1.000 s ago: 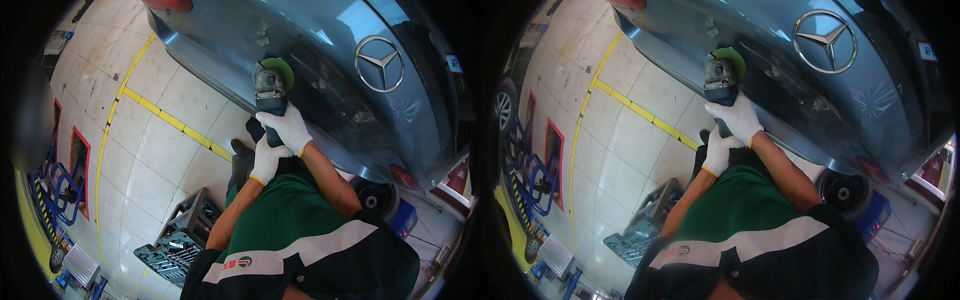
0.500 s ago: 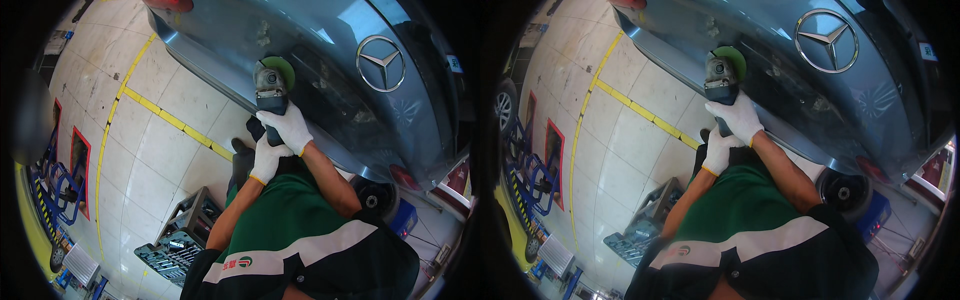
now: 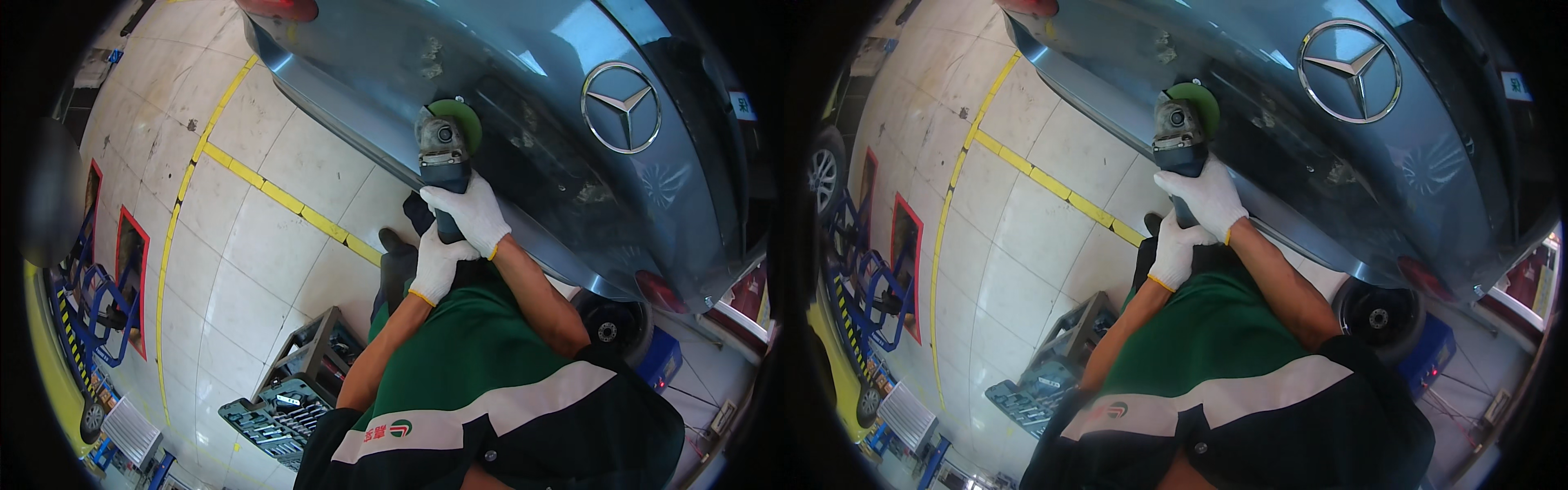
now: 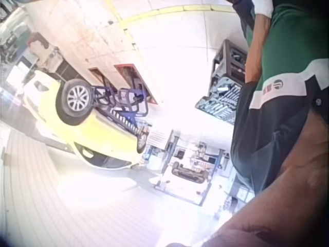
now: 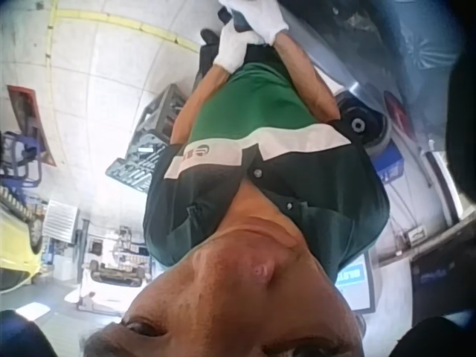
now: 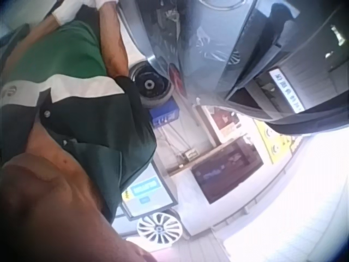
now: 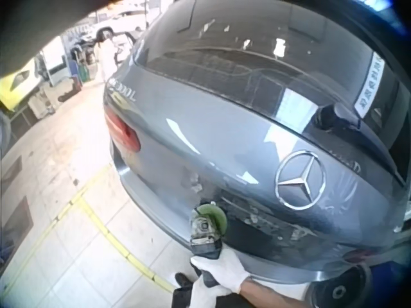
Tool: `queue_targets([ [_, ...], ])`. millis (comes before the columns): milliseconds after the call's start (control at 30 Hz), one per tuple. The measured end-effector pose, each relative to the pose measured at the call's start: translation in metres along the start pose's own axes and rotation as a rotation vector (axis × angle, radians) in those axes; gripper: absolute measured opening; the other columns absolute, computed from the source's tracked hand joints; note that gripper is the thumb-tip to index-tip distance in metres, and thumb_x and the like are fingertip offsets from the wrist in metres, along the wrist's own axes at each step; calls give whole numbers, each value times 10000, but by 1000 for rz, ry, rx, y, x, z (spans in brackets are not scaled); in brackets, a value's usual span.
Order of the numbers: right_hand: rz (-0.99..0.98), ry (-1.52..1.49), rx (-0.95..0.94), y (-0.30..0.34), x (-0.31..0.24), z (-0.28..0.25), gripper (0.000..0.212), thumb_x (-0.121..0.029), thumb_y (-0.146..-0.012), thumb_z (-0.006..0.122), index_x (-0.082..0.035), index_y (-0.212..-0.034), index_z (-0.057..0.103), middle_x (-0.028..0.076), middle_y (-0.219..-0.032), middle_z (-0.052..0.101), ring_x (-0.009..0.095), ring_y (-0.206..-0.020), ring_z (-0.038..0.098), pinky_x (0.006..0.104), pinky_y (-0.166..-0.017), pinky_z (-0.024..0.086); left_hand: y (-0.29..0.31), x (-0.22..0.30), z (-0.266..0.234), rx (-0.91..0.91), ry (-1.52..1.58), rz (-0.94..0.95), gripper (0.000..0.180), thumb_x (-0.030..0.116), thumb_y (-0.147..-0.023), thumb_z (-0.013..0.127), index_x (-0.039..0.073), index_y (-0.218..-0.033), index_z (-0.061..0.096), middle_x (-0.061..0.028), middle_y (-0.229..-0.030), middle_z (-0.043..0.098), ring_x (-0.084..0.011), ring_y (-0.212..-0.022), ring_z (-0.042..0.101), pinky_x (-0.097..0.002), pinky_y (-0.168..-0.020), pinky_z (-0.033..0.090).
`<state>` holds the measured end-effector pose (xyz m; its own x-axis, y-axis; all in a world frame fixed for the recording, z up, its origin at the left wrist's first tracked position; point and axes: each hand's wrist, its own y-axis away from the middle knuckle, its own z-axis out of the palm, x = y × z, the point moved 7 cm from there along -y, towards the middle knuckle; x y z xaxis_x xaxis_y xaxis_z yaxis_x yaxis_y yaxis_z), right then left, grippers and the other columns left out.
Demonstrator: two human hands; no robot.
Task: The person uses an angle grinder to remove paint and smooth the surface of a car's rear bumper. They hold the tool with both hands and move it across the bumper, generating sparks as material is removed.
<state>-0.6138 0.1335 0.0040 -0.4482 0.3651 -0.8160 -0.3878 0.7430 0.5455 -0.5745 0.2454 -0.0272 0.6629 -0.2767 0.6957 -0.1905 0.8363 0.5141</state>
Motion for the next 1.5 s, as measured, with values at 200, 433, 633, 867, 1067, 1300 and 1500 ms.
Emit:
queue_targets([
  [200, -53, -9, -5, 2, -11, 0, 533, -327, -797, 856, 1, -1178, 678, 126, -1030, 729, 208, -926, 684, 357, -878, 550, -3, -3, -3, 7, -20, -3, 422, 41, -782, 728, -11, -1192, 644, -72, -1037, 735, -178, -929, 712, -316, -860, 568],
  [433, -76, -29, -18, 3, -7, 1, 530, -333, -804, 850, 7, -1173, 679, 120, -1030, 729, 202, -931, 681, 352, -889, 547, -2, -4, -3, 4, -35, 28, 437, 32, -783, 725, -18, -1208, 639, -73, -1050, 737, -184, -940, 712, -316, -870, 566],
  [633, -38, -26, -19, -1, -3, 1, 525, -331, -805, 850, 6, -1170, 680, 120, -1038, 728, 200, -931, 679, 354, -884, 548, -3, -1, -2, 1, -27, 13, 457, 30, -779, 722, -25, -1224, 634, -82, -1070, 742, -186, -958, 714, -314, -884, 564],
  [867, -54, -16, -20, 0, -6, 0, 502, -305, -809, 851, 2, -1166, 678, 120, -1043, 726, 198, -926, 680, 355, -874, 550, 0, -2, 0, 16, -11, -20, 470, 44, -786, 721, -23, -1242, 633, -77, -1081, 740, -183, -969, 713, -320, -894, 563],
  [1067, -32, -55, -25, 4, -9, 2, 511, -306, -809, 853, 1, -1175, 674, 118, -1048, 728, 191, -926, 683, 347, -874, 551, 0, 1, 0, -5, -29, 3, 467, 57, -795, 725, -18, -1247, 635, -73, -1092, 739, -180, -996, 708, -321, -909, 559],
  [1300, -53, -68, -18, 2, -8, 0, 526, -315, -803, 858, -2, -1184, 674, 117, -1048, 728, 194, -928, 684, 347, -874, 552, 0, 1, 0, -7, -42, 4, 464, 47, -783, 730, -17, -1233, 638, -71, -1083, 735, -183, -994, 710, -326, -901, 564],
  [1500, -47, -46, -23, 0, -3, 0, 530, -319, -804, 858, 0, -1185, 675, 117, -1040, 726, 193, -925, 679, 346, -868, 551, 0, -1, 0, -14, -26, 1, 461, 46, -781, 738, -16, -1226, 638, -70, -1082, 734, -184, -989, 710, -328, -900, 565],
])
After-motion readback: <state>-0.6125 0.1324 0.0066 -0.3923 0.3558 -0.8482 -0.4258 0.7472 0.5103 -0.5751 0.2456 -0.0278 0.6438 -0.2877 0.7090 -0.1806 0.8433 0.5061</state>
